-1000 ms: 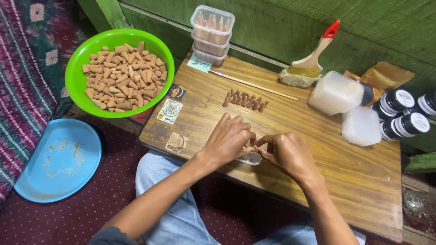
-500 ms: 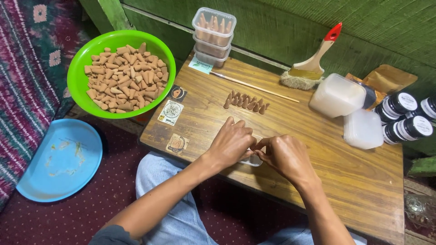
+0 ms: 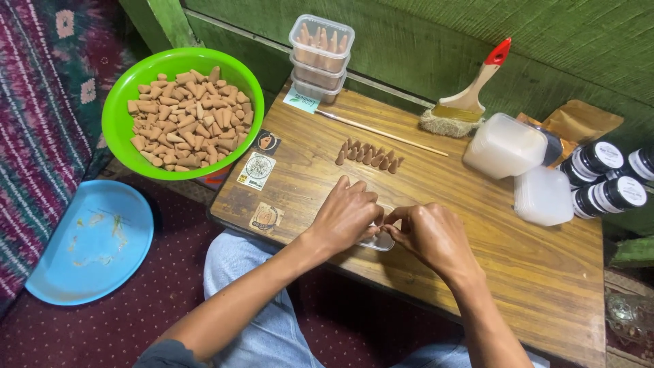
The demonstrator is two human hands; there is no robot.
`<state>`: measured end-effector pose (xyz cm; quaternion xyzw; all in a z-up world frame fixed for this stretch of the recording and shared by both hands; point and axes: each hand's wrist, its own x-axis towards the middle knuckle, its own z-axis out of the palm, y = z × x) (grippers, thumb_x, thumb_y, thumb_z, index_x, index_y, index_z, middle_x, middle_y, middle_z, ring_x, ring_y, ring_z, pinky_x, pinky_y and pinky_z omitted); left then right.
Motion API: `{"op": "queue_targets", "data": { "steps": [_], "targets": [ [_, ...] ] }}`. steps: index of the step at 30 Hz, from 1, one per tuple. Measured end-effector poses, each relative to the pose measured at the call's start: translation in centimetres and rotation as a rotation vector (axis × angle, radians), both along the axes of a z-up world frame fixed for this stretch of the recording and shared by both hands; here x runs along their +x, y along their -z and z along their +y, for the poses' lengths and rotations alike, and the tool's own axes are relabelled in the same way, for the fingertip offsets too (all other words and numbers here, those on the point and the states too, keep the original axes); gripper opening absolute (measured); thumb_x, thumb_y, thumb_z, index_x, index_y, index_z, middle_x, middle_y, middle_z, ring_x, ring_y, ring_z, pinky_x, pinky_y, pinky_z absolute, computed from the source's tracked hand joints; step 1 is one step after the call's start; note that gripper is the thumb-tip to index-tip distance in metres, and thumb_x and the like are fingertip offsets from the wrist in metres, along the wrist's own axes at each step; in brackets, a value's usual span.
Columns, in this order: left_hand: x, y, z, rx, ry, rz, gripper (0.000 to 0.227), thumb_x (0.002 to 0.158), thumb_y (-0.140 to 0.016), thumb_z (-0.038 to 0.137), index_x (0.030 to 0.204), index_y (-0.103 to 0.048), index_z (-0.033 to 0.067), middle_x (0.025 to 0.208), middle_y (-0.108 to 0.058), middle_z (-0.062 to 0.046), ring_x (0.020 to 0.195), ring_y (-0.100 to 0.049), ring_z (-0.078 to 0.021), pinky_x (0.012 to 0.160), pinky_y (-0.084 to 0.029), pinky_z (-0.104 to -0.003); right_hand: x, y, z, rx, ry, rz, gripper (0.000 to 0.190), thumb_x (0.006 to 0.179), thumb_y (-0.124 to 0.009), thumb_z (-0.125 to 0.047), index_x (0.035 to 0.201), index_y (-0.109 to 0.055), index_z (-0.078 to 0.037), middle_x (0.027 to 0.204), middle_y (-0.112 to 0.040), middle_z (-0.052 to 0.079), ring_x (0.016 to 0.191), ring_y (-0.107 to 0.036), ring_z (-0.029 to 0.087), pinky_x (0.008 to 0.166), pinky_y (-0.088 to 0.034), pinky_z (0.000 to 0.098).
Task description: Brushing incense cones with a small brush and packing them into plastic containers.
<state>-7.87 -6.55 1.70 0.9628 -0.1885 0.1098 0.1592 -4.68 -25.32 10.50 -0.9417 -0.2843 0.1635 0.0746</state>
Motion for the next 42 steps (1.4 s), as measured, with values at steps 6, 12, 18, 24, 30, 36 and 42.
{"op": "queue_targets", "data": {
  "steps": [6,12,18,24,30,36,42],
  "targets": [
    [-2.9,-4.7,1.6,-0.181,-0.017,0.007,0.009,0.078,-0.081,0.032,0.08,-0.076,0.0252,0.071,-0.062,0.003,0.08,-0.06,-0.0213,0.077,-0.043,-0.041,-1.6,-4.2,1.1,0.028,0.054,0.009,0.014,0.088,-0.069,-0.027,0.096,-0.08,-0.031,0.06,-0.073,-0.001,0.068,-0.073,0.024,0.073,-0.06,0.0404],
    [-2.4,-4.6,6.1,-0.402,-0.224,-0.01,0.007,0.085,-0.075,0.024,0.091,-0.074,0.0259,0.076,-0.064,0.003,0.084,-0.064,-0.0219,0.078,-0.045,-0.04,0.9,-1.6,2.8,0.158,0.058,-0.05,0.016,0.085,-0.07,-0.034,0.1,-0.077,-0.034,0.061,-0.069,-0.002,0.067,-0.072,0.026,0.071,-0.059,0.0427],
    [2.0,-2.5,9.6,-0.322,-0.418,-0.034,0.01,0.085,-0.074,0.023,0.093,-0.074,0.0282,0.08,-0.063,0.005,0.087,-0.063,-0.0202,0.08,-0.045,-0.039,5.8,0.9,6.9,0.252,0.007,-0.127,0.015,0.087,-0.07,-0.035,0.101,-0.075,-0.033,0.061,-0.068,-0.003,0.069,-0.072,0.027,0.068,-0.058,0.0445],
    [5.4,0.8,10.5,-0.26,-0.435,0.06,0.009,0.081,-0.076,0.024,0.089,-0.077,0.0277,0.079,-0.063,0.005,0.087,-0.063,-0.0206,0.08,-0.043,-0.039,9.6,4.7,10.4,0.156,-0.044,-0.127,0.017,0.088,-0.069,-0.036,0.103,-0.075,-0.031,0.069,-0.074,0.002,0.08,-0.075,0.033,0.075,-0.06,0.0472],
    [5.8,0.3,10.5,-0.297,-0.421,0.082,0.005,0.082,-0.075,0.024,0.086,-0.077,0.0263,0.08,-0.065,0.002,0.088,-0.063,-0.0235,0.079,-0.043,-0.04,10.8,6.1,11.7,0.095,-0.039,-0.113,0.015,0.085,-0.07,-0.037,0.099,-0.075,-0.034,0.069,-0.074,0.003,0.081,-0.075,0.035,0.077,-0.061,0.0479],
    [6.2,1.2,10.5,-0.307,-0.407,0.074,0.004,0.08,-0.077,0.024,0.084,-0.077,0.0267,0.078,-0.065,0.003,0.087,-0.062,-0.0229,0.079,-0.042,-0.04,10.5,5.3,11.9,0.114,-0.032,-0.083,0.012,0.086,-0.07,-0.035,0.097,-0.077,-0.034,0.07,-0.075,0.006,0.082,-0.075,0.037,0.079,-0.06,0.0494],
    [3.9,-3.1,9.6,-0.326,-0.359,0.02,0.006,0.079,-0.08,0.024,0.084,-0.078,0.0274,0.077,-0.066,0.005,0.087,-0.062,-0.0223,0.081,-0.042,-0.041,8.3,1.2,10.0,0.136,-0.012,-0.051,0.014,0.086,-0.069,-0.036,0.098,-0.075,-0.033,0.072,-0.075,0.005,0.085,-0.074,0.036,0.079,-0.059,0.0521]
  ]
}}
